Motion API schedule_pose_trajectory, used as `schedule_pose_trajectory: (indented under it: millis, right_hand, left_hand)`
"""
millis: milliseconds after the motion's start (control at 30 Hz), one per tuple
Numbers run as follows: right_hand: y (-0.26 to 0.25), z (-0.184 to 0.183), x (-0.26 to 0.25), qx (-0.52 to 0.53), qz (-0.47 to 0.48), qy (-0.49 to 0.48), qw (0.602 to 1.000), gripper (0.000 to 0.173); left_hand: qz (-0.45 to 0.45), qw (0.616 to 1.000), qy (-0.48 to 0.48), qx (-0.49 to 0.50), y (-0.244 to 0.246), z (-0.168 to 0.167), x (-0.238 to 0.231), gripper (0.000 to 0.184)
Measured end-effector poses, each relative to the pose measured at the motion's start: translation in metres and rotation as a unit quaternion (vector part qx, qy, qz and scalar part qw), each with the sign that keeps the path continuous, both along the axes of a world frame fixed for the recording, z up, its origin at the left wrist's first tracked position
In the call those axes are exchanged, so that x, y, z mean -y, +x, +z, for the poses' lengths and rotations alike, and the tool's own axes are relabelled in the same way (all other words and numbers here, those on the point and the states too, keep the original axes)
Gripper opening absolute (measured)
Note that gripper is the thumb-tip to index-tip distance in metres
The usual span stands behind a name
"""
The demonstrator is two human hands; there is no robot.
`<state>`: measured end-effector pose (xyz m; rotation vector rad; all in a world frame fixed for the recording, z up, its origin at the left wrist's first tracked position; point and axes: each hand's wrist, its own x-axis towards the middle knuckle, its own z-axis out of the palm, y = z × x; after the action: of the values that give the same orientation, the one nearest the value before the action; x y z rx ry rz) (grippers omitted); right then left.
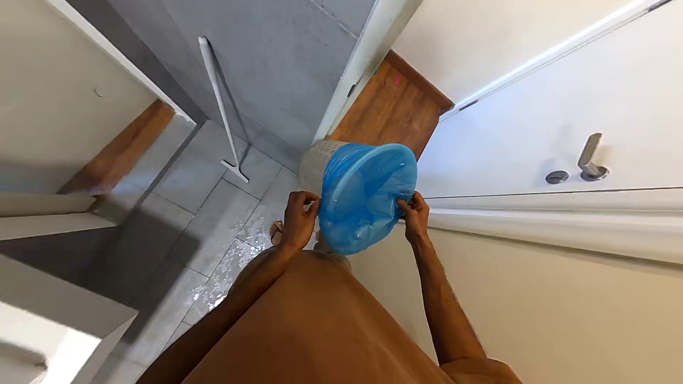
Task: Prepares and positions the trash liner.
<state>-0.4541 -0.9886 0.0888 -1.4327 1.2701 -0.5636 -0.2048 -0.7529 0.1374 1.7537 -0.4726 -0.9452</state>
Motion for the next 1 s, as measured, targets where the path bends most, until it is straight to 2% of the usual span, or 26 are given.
schedule_pose_trajectory:
  millis: [67,167,233,367,467,533,600,700,767,867,933,1000]
  right_hand:
    - [0.002,-0.003,-0.002,-0.021,-0.007,-0.005,1.0,0.027]
    - [0.001,-0.012,-0.007,-0.063,-0.022,-0.019,0.998,0.028]
    - [-0.006,-0.019,-0.009,-0.07,-0.033,-0.011,0.997,0.031]
    - [-0.025,-0.028,-0.018,-0.087,-0.064,0.017,0.994,0.024]
    - [-0.03,-0.027,-0.025,-0.097,-0.081,0.045,0.991,0.024]
    - [-0.033,-0.025,-0.028,-0.101,-0.095,0.059,0.989,0.023]
    - [-0.033,-0.021,-0.028,-0.101,-0.109,0.074,0.986,0.023]
    - [-0.032,-0.007,-0.031,-0.094,-0.109,0.079,0.986,0.025]
    - [-0.034,0.003,-0.026,-0.087,-0.096,0.077,0.989,0.027]
    - [-0.033,0.003,-0.018,-0.095,-0.087,0.075,0.989,0.025]
    - [-0.032,-0.002,-0.017,-0.111,-0.085,0.053,0.989,0.026]
    - [-0.029,-0.004,-0.024,-0.128,-0.085,0.037,0.987,0.026]
  left_hand:
    - [0.006,0.999,-0.003,-0.041,0.003,-0.009,0.0,0.019]
    - [-0.001,0.999,-0.024,-0.039,0.001,-0.011,0.006,0.017]
    - [-0.036,0.997,-0.016,-0.065,0.003,-0.008,0.01,0.017]
    - [-0.107,0.991,0.014,-0.081,0.002,-0.007,0.018,0.013]
    - [-0.055,0.993,0.051,-0.093,-0.002,-0.004,0.024,0.016]
    - [-0.011,0.987,0.043,-0.156,-0.001,-0.004,0.031,0.016]
    - [0.009,0.967,0.011,-0.253,0.006,0.002,0.036,0.014]
    - [-0.041,0.927,-0.008,-0.374,0.022,0.007,0.029,0.026]
    - [-0.11,0.903,-0.004,-0.416,0.036,-0.006,0.023,0.028]
    - [-0.124,0.876,-0.018,-0.466,0.046,-0.031,0.011,0.019]
    - [-0.114,0.903,-0.001,-0.415,0.039,-0.033,0.012,0.013]
    - [-0.087,0.964,0.074,-0.241,0.029,-0.037,0.015,0.014]
